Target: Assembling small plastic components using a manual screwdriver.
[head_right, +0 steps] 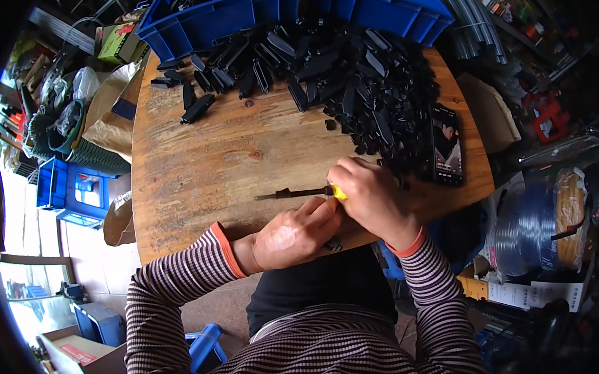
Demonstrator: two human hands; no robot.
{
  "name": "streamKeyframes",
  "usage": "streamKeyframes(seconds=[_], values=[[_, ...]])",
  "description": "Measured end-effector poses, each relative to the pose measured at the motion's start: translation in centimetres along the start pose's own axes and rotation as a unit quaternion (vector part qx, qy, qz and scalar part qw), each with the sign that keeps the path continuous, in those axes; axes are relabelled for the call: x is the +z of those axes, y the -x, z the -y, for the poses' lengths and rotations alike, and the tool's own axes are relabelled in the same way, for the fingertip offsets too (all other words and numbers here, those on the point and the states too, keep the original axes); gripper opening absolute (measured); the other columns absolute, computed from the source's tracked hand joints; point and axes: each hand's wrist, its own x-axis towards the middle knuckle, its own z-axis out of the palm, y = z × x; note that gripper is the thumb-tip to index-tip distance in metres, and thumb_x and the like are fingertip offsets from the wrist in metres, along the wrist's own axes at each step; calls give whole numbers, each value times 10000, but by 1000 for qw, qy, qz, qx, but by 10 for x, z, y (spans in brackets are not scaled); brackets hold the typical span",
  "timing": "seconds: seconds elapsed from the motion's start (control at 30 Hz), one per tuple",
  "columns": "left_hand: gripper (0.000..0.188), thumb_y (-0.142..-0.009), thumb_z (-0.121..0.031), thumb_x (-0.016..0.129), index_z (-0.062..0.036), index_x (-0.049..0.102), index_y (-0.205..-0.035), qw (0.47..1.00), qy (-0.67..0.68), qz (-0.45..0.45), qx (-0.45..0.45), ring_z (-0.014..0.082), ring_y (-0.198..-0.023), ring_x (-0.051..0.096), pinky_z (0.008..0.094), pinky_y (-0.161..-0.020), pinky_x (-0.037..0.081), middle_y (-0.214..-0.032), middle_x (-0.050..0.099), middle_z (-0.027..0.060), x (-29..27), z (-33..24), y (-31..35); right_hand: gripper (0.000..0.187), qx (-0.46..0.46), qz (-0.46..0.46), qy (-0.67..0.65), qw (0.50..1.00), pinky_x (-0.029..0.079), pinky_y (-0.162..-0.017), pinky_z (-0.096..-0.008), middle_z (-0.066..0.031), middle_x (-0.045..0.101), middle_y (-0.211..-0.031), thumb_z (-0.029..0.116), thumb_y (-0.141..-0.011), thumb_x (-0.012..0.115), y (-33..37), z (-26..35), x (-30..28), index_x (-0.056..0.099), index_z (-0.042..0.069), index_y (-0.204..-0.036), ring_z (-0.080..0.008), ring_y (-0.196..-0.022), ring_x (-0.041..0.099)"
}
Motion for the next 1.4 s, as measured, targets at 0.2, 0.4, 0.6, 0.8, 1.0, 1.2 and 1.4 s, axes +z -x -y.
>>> streamKeyframes(seconds=[0.2,0.4,0.6,0.8,1.0,1.2,1.4], values=[[494,-710,-191,647,50,549,-1130,999,17,24,-14,255,-916,572,306,-724,542,-1141,527,176,-3,2,2,118,0,16,-105,994,483,-576,-276,-89,629,-776,-3,-783,690,-18,-5,-26,592,-3,-848,-178,-684,632],[485,-723,-211,659,34,571,-1133,997,58,54,-20,268,-956,573,334,-769,538,-1193,531,188,-1,2,-1,113,13,-245,-413,877,482,-581,-228,-61,638,-775,64,-845,683,-37,10,2,580,25,-866,-90,-677,601],[509,-715,-216,688,2,567,-1158,998,-37,-11,41,284,-980,567,379,-820,521,-1186,537,170,-4,13,-16,107,126,-256,-318,904,494,-573,-232,-59,647,-773,84,-868,693,3,-7,-40,604,30,-895,-87,-661,608],[435,-693,-127,684,-46,587,-1109,994,-67,33,-86,300,-986,584,428,-811,512,-1071,559,131,2,60,-26,163,147,-32,13,988,495,-710,-312,-119,648,-855,18,-774,700,48,-32,-32,647,-43,-915,-254,-784,650],[350,-700,1,627,-30,609,-1048,949,44,-192,-248,372,-897,597,434,-768,510,-1025,538,161,-9,133,-57,227,153,-13,-3,988,503,-732,-349,-157,631,-880,49,-738,725,53,-36,-32,653,-44,-932,-322,-816,639],[350,-694,10,620,-14,610,-1043,970,-9,-118,-214,388,-915,581,428,-784,508,-1048,531,168,-1,149,-68,258,155,35,-41,986,501,-724,-347,-142,631,-874,77,-717,746,49,-52,-32,656,-33,-933,-310,-804,637],[378,-716,42,569,-43,603,-1083,975,-109,-64,-181,349,-964,561,406,-841,480,-1065,530,151,-2,147,-55,226,164,9,-56,985,495,-677,-343,-130,634,-828,70,-713,751,50,-57,-30,621,-28,-870,-296,-742,634]])
